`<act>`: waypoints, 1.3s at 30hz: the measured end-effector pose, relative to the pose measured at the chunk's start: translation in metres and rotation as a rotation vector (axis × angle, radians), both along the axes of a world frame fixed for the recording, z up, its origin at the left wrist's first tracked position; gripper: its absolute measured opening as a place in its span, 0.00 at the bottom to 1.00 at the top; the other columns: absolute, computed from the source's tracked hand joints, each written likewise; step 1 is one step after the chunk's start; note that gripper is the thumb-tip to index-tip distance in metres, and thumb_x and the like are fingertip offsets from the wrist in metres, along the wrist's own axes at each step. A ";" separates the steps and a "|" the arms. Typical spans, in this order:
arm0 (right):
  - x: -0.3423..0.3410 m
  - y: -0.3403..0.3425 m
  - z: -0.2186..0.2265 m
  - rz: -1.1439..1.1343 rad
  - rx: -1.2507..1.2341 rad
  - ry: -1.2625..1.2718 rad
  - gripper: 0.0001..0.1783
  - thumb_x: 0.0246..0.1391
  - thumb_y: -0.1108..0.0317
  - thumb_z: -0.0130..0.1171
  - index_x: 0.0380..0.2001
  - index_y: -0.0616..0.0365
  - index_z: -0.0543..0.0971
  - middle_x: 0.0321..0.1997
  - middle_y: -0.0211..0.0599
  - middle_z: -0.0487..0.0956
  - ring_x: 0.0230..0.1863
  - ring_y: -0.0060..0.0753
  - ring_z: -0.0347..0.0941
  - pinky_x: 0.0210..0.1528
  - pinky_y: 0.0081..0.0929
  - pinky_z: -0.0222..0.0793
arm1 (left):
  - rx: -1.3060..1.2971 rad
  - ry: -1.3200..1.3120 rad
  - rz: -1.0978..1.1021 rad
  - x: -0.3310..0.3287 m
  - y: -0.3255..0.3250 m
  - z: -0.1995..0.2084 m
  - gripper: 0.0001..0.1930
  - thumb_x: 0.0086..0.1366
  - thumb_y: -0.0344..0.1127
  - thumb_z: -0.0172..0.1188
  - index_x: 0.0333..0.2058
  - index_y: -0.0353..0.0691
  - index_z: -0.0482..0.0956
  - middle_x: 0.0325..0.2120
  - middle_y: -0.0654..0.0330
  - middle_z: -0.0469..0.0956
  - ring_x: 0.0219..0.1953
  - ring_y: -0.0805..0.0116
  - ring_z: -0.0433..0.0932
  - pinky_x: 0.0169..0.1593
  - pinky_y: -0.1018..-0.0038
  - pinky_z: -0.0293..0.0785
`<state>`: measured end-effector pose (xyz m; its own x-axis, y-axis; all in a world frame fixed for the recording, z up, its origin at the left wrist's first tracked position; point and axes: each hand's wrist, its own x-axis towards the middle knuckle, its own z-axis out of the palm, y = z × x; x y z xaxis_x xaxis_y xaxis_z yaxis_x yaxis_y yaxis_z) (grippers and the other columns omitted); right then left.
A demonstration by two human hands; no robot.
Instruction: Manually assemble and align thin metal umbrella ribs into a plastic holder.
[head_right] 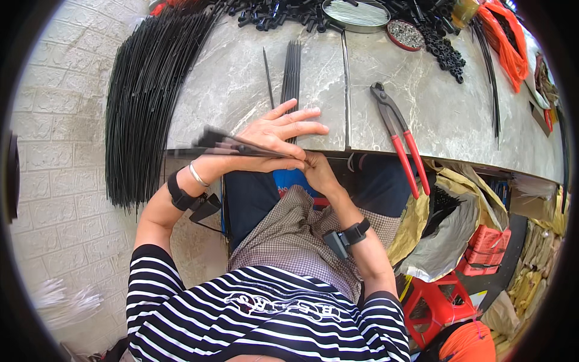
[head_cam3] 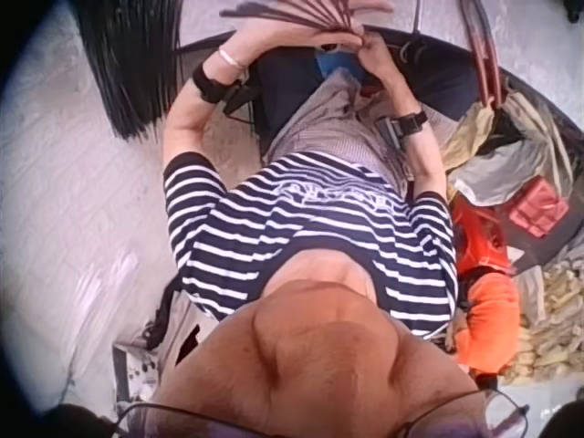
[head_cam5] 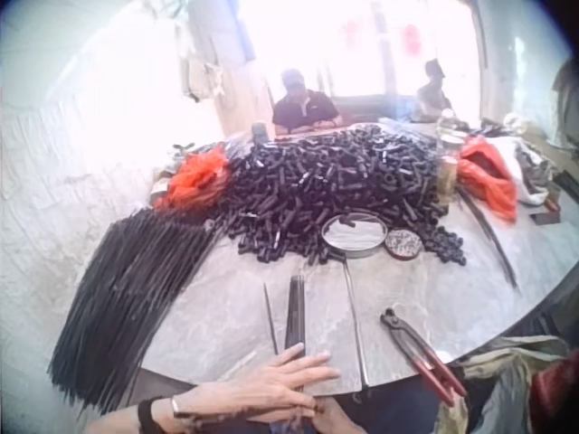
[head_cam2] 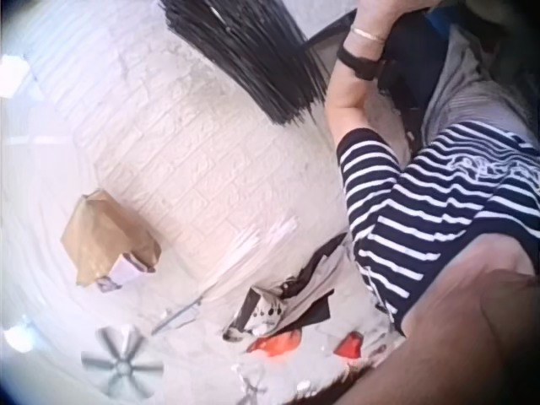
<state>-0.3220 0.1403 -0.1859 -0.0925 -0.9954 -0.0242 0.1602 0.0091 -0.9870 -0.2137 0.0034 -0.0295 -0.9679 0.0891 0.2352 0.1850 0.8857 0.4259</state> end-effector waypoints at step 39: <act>-0.070 -0.137 0.175 0.035 0.262 0.140 0.11 0.54 0.60 0.59 0.36 0.54 0.78 0.29 0.23 0.78 0.32 0.13 0.73 0.27 0.11 0.64 | -0.171 0.113 0.221 0.018 0.020 -0.007 0.09 0.49 0.44 0.67 0.30 0.53 0.82 0.62 0.63 0.62 0.65 0.57 0.54 0.68 0.55 0.44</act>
